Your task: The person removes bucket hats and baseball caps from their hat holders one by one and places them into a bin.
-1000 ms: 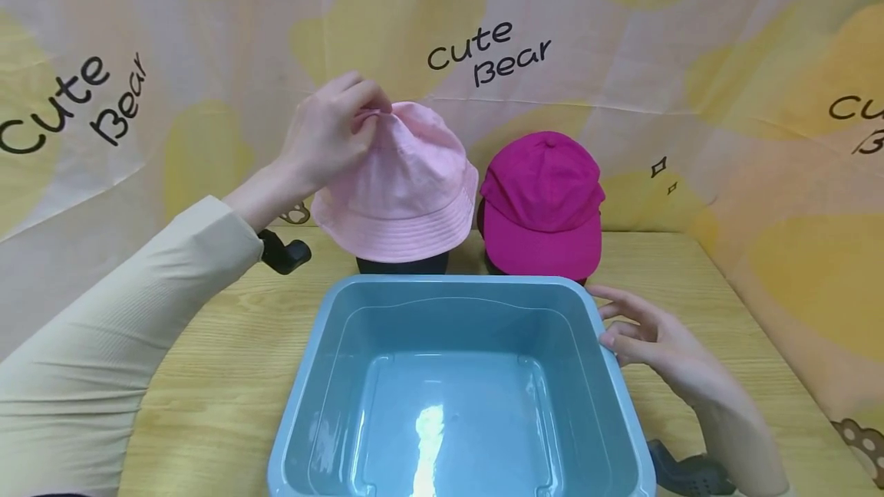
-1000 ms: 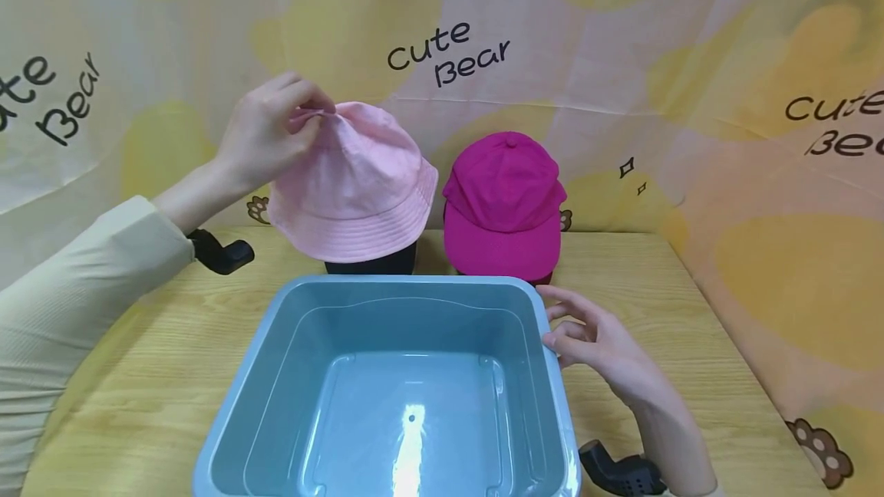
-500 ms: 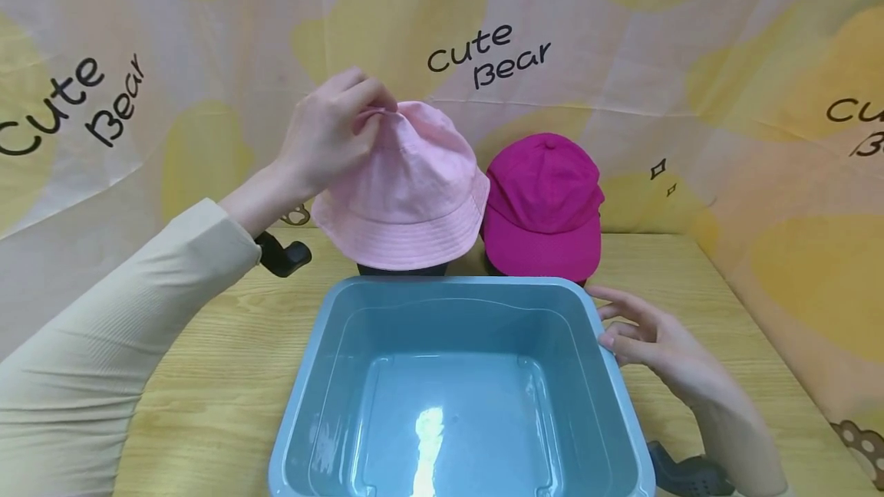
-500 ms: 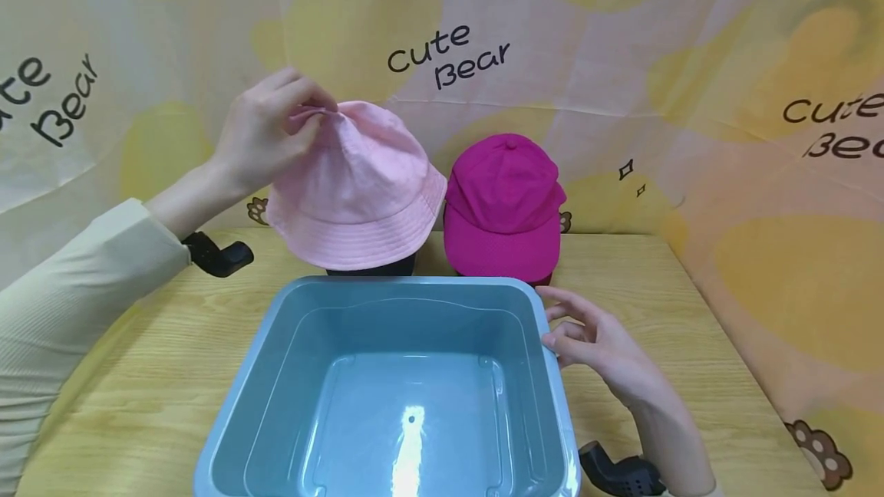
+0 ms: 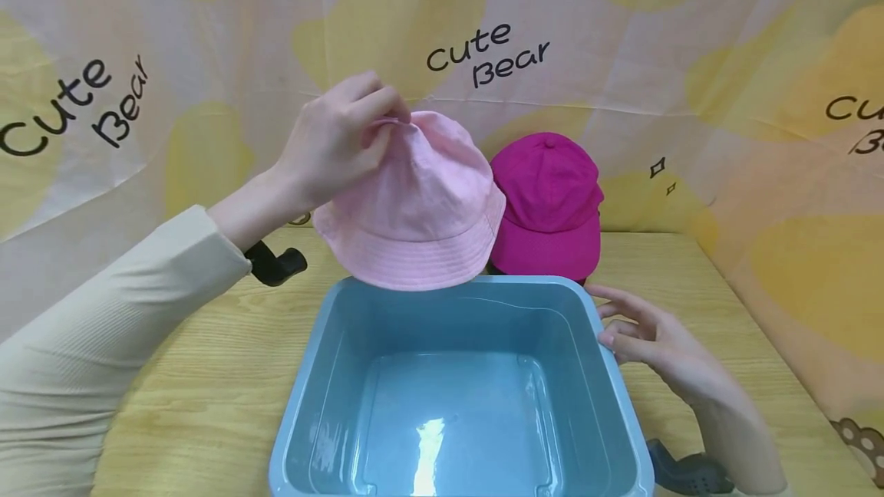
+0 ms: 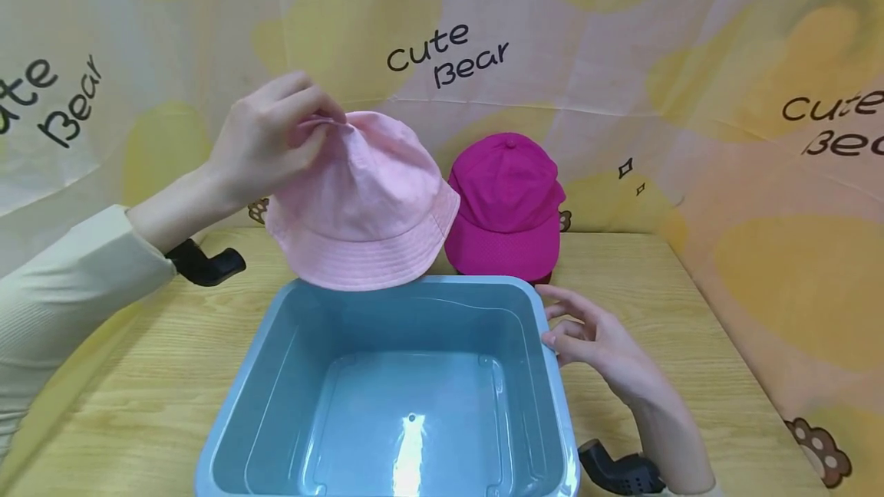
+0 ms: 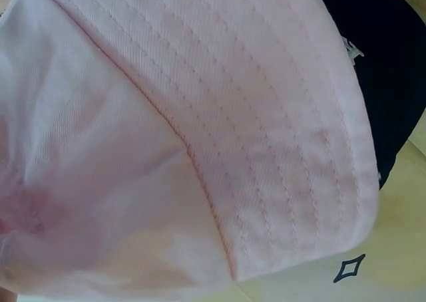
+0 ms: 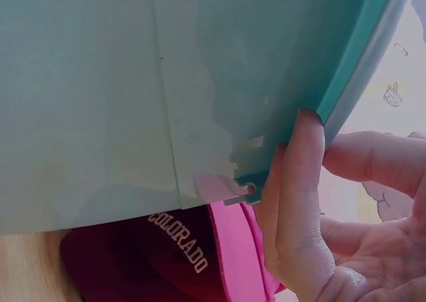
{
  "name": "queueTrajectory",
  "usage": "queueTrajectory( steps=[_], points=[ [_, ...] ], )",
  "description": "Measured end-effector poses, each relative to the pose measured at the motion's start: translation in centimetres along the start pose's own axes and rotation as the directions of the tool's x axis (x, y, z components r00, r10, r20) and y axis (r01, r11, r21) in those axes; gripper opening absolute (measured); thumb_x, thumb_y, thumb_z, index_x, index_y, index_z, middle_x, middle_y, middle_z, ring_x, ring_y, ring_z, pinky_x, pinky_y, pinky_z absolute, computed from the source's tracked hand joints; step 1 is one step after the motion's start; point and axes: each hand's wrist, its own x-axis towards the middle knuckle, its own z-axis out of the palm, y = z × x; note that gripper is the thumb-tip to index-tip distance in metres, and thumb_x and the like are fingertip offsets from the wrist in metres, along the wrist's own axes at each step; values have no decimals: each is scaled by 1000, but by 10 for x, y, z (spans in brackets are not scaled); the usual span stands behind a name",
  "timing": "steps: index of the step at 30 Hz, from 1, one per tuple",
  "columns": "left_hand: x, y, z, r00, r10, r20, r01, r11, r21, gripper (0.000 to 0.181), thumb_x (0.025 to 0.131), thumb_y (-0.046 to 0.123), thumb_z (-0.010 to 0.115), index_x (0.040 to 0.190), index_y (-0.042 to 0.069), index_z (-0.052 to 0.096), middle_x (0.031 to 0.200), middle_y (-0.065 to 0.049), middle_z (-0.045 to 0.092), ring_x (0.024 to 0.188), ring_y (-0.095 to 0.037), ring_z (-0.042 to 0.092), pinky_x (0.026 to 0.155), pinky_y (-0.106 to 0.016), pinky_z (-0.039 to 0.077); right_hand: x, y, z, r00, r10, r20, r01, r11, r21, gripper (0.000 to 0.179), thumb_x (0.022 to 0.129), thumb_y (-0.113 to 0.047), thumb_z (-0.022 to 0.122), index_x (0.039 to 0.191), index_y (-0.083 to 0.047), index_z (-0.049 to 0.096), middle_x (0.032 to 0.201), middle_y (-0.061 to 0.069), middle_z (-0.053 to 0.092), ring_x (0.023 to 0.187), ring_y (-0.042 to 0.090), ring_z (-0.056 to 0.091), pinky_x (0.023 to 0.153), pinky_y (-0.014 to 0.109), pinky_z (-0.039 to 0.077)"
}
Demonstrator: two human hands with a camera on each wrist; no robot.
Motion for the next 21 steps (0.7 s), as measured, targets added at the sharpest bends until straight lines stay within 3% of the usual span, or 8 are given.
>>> queueTrajectory(
  steps=[7, 14, 21],
  points=[
    [0, 14, -4, 997, 76, -5, -75, 997, 10, 18, 84, -4, 53, 91, 5, 67, 86, -9, 60, 80, -23, 55, 68, -36, 49, -1, 0, -1, 1000, -1, 4, 1, 1000, -3, 55, 96, -2, 49, 148, -8, 32, 116, 0, 58, 85, 19, 68, 76, 34, 56],
    [-1, 26, -3, 985, 172, -34, -171, 985, 28, 18, 84, -5, 53, 88, 7, 66, 82, -9, 58, 75, -23, 54, 64, -34, 50, -1, 1, -2, 1000, -13, 12, 13, 1000, 9, 55, 96, -1, 48, 148, -8, 32, 116, 0, 58, 85, 20, 68, 76, 35, 56],
    [-2, 39, -2, 976, 216, -21, -215, 976, 15, 20, 85, -6, 53, 86, 8, 66, 80, -6, 58, 76, -21, 56, 62, -32, 51, -1, 2, -2, 1000, -19, 16, 19, 1000, 6, 55, 95, -1, 48, 148, -8, 32, 115, 0, 58, 86, 21, 68, 76, 34, 56]
  ],
)
